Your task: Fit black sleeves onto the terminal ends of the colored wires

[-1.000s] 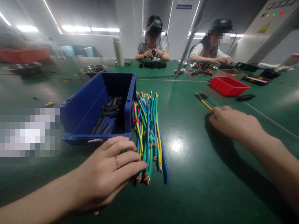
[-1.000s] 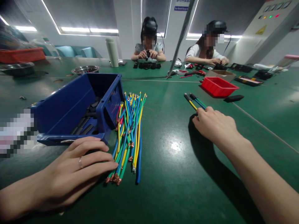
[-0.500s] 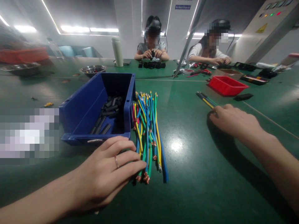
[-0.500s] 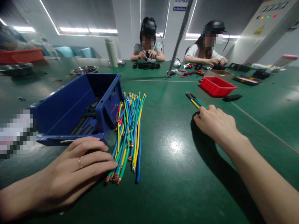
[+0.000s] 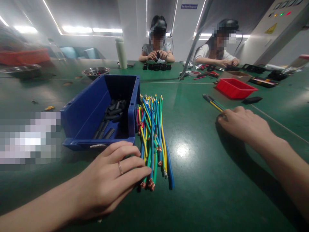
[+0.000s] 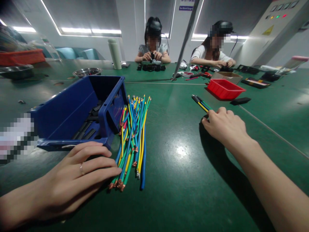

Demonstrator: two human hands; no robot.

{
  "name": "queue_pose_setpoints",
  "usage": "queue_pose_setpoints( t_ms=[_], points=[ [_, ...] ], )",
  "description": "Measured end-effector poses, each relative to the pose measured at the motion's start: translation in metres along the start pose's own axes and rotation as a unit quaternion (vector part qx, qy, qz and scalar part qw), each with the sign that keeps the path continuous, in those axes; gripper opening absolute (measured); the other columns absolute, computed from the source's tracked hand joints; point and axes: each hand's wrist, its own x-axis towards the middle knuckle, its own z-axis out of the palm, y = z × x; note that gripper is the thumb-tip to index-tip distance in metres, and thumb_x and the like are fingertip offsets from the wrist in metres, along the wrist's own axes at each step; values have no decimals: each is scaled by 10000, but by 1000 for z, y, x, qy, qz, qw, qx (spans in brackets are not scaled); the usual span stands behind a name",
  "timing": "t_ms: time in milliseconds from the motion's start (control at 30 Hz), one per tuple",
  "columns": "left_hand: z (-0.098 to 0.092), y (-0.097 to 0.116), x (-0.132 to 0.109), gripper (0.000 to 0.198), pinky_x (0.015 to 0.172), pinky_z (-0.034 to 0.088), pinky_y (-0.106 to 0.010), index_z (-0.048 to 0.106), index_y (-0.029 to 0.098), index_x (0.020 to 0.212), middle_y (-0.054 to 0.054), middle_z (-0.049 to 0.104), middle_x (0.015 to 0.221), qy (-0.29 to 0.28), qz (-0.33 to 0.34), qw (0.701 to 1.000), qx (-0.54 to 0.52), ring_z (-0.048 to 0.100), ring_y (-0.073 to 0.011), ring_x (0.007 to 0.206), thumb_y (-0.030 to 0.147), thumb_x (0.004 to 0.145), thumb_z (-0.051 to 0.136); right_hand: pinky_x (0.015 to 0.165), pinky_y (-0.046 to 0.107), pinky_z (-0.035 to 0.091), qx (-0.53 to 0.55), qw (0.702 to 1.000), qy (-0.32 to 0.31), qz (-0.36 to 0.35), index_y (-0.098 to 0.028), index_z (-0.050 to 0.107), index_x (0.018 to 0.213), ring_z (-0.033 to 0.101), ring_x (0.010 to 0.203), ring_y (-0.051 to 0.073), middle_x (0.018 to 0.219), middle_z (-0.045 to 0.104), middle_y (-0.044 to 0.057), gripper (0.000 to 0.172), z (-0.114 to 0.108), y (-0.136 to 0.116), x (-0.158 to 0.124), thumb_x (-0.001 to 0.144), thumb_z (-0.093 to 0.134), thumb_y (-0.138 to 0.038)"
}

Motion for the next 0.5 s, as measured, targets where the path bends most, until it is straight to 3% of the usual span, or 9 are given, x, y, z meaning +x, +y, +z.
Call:
queue_pose_setpoints(
  t_ms=[200, 367, 500],
  points=[
    [1, 0, -1, 288, 1047, 386, -340, 694, 165, 1125, -30, 732, 1013, 6, 0, 1000, -5, 570, -198, 1047, 70, 956, 482, 725, 415, 456, 31, 998, 41, -30, -80, 618, 1101, 601, 1019, 369, 1118, 568, 255, 547, -7, -6, -6, 1022, 220, -447],
    [-2, 1, 1, 288, 1020, 430, -350, 689, 183, 1113, -25, 744, 1000, -2, -3, 1000, 11, 593, -190, 1034, 59, 930, 503, 762, 407, 442, 70, 990, 95, -74, -120, 597, 1208, 605, 1032, 344, 1188, 591, 221, 481, -18, -27, -19, 999, 307, -443],
    [-1, 1, 1, 286, 1016, 433, -362, 688, 187, 1106, -27, 746, 990, 0, -8, 1000, 14, 596, -192, 1027, 67, 927, 501, 760, 373, 453, 110, 974, 132, -147, -147, 633, 1128, 634, 982, 295, 1136, 653, 156, 393, -30, -52, -38, 988, 359, -390]
  ],
)
